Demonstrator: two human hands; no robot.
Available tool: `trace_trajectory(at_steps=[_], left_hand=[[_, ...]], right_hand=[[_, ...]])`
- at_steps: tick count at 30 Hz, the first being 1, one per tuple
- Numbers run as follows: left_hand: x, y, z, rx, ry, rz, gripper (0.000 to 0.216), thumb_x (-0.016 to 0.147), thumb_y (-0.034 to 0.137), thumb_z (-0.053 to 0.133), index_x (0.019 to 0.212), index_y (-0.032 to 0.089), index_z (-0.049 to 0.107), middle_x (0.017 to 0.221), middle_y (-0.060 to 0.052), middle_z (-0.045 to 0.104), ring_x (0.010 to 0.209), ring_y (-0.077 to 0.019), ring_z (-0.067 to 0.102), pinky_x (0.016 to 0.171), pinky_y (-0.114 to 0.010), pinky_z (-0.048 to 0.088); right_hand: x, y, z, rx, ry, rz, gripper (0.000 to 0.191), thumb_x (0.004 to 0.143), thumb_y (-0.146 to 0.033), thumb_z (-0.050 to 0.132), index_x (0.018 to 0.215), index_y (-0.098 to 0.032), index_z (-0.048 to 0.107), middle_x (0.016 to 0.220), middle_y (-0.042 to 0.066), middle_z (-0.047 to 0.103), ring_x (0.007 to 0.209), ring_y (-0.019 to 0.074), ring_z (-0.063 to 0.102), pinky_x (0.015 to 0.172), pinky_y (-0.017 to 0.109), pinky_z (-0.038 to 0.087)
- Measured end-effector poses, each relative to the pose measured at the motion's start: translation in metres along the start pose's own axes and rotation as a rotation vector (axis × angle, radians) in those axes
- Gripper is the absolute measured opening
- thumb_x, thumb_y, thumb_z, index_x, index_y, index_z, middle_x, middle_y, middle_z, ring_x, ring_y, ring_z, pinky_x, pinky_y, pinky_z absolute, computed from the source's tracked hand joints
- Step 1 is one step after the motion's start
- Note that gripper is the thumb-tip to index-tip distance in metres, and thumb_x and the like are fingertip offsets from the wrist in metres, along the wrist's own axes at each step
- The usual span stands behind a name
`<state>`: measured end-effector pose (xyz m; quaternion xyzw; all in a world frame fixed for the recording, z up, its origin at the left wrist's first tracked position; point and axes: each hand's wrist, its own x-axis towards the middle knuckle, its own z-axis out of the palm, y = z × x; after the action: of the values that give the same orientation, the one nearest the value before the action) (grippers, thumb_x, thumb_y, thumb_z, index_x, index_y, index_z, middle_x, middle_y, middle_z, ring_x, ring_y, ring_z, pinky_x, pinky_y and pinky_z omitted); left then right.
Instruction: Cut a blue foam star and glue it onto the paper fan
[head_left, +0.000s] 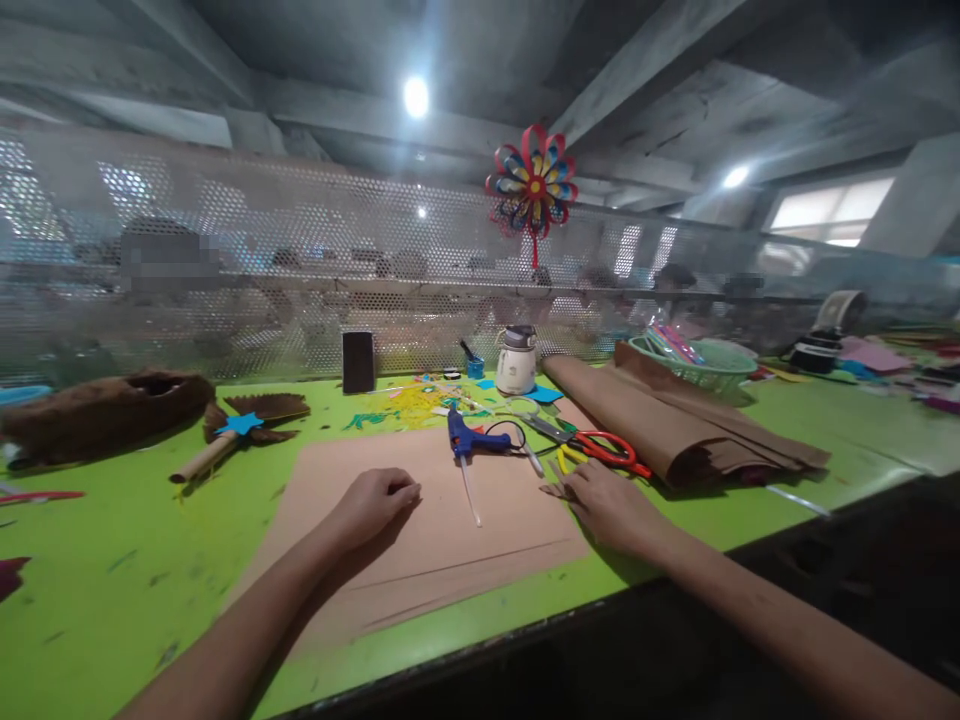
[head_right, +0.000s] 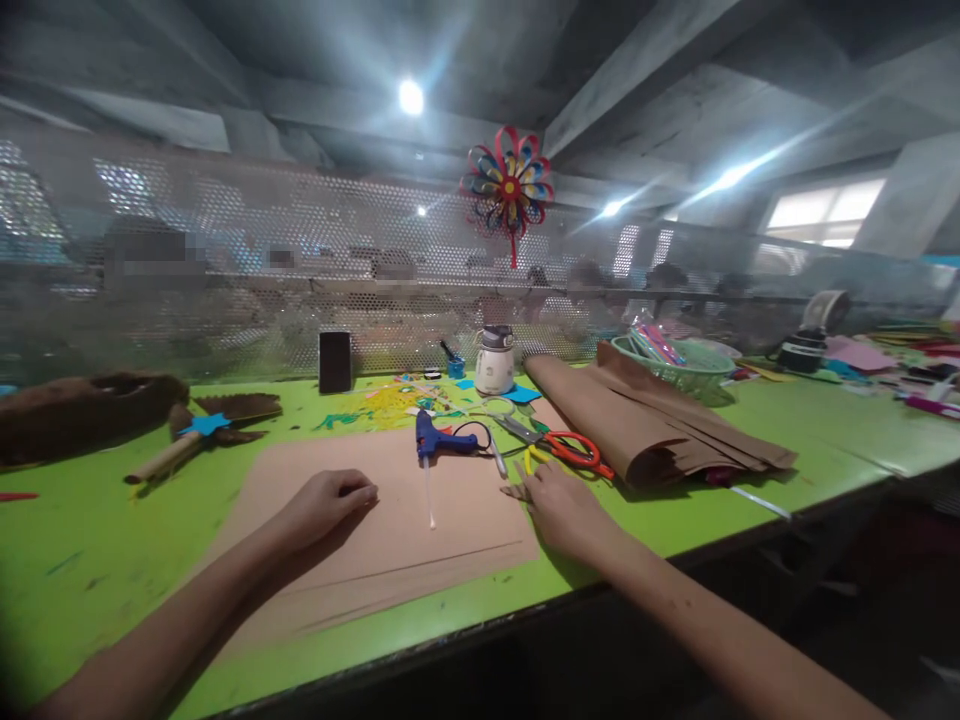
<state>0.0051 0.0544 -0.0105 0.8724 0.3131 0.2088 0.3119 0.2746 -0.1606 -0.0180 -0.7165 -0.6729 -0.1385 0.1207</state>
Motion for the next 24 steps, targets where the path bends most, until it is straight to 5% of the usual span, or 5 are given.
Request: trace_trajectory(at_steps=[8, 12, 16, 24], left_hand=[[0.002, -0.001, 0.000, 0.036, -0.020, 0.013, 0.029, 0.072, 0.040, 0.052, 0.068, 0.017, 0.068, 0.070, -0.007, 0.068, 0.066, -0.0216, 0.058, 0.061, -0.027, 0.038], [0.002, -0.002, 0.000, 0.053, -0.029, 0.015, 0.029, 0.072, 0.041, 0.052, 0.070, 0.017, 0.068, 0.071, -0.007, 0.068, 0.068, -0.0222, 0.059, 0.062, -0.028, 0.038], [0.003, -0.002, 0.000, 0.073, -0.046, 0.019, 0.031, 0.074, 0.042, 0.050, 0.072, 0.016, 0.068, 0.073, -0.008, 0.069, 0.070, -0.0227, 0.059, 0.063, -0.028, 0.038], [0.002, 0.002, -0.002, 0.103, -0.072, 0.014, 0.035, 0.075, 0.042, 0.045, 0.075, 0.014, 0.067, 0.077, -0.009, 0.069, 0.072, -0.0221, 0.059, 0.066, -0.029, 0.039]], right_hand=[[0.017, 0.001, 0.012, 0.171, 0.067, 0.087, 0.024, 0.079, -0.007, 0.042, 0.075, -0.013, 0.065, 0.079, 0.015, 0.063, 0.075, 0.0257, 0.056, 0.070, 0.038, 0.043], [0.009, 0.015, 0.001, 0.399, 0.175, 0.248, 0.022, 0.083, -0.020, 0.046, 0.079, -0.016, 0.067, 0.077, 0.009, 0.067, 0.071, 0.0224, 0.060, 0.070, 0.038, 0.047], [-0.004, 0.029, -0.010, 0.669, 0.251, 0.413, 0.030, 0.081, -0.040, 0.052, 0.082, -0.014, 0.068, 0.062, 0.006, 0.065, 0.052, 0.0175, 0.059, 0.052, 0.033, 0.050], [-0.019, 0.034, -0.010, 0.961, 0.208, 0.530, 0.041, 0.073, -0.048, 0.060, 0.086, -0.010, 0.065, 0.068, 0.007, 0.066, 0.056, 0.0162, 0.062, 0.052, 0.029, 0.051]])
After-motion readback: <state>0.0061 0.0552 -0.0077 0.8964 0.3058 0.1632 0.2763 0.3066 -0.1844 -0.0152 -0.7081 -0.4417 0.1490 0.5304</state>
